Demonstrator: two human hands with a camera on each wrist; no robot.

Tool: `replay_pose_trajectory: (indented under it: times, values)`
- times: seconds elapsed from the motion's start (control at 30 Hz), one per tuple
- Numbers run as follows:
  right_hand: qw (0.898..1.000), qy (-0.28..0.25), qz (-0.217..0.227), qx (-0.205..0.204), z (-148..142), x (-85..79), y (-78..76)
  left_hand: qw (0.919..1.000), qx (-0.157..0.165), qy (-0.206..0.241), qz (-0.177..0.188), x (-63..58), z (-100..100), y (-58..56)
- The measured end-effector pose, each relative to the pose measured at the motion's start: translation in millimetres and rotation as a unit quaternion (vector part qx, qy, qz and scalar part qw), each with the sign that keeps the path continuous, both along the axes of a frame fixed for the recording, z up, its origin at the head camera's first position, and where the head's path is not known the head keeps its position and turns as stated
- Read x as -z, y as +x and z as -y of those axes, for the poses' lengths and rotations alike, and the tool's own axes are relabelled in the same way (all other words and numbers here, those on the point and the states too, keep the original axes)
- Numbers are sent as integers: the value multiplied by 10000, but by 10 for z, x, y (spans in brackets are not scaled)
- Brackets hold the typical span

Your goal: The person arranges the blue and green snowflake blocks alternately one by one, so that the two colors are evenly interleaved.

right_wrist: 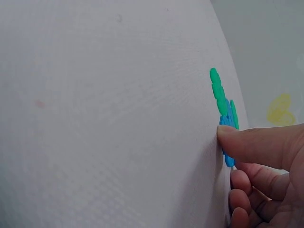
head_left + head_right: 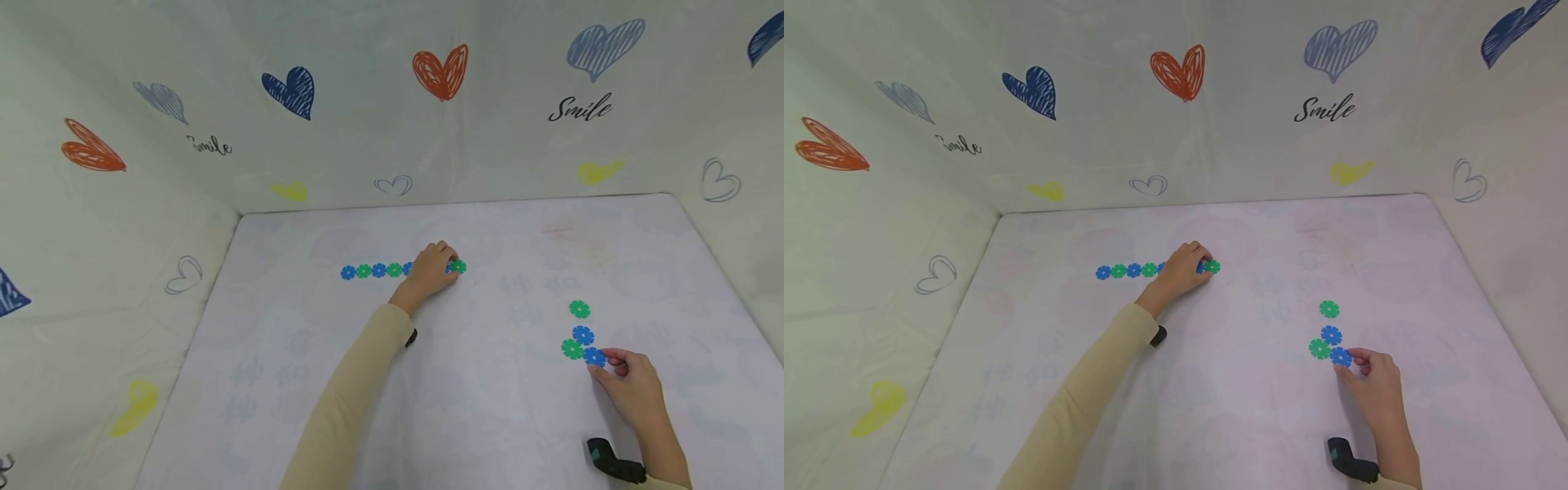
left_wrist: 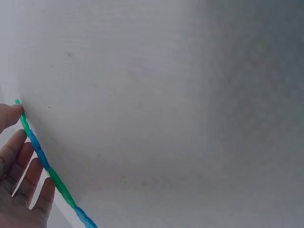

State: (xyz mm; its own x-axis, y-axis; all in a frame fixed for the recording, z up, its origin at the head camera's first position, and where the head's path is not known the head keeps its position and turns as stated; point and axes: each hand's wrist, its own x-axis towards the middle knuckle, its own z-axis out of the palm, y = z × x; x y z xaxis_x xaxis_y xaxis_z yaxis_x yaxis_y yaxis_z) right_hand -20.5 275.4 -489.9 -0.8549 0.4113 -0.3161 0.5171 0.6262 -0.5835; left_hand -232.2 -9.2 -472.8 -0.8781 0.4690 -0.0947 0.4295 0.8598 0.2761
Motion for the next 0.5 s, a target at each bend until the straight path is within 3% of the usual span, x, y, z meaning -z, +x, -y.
replay_pose_trajectory:
  times: [0.5]
  values:
    - [9999, 29, -77, -71, 2, -2, 11, 9999, -31, -105, 90, -23, -19, 7]
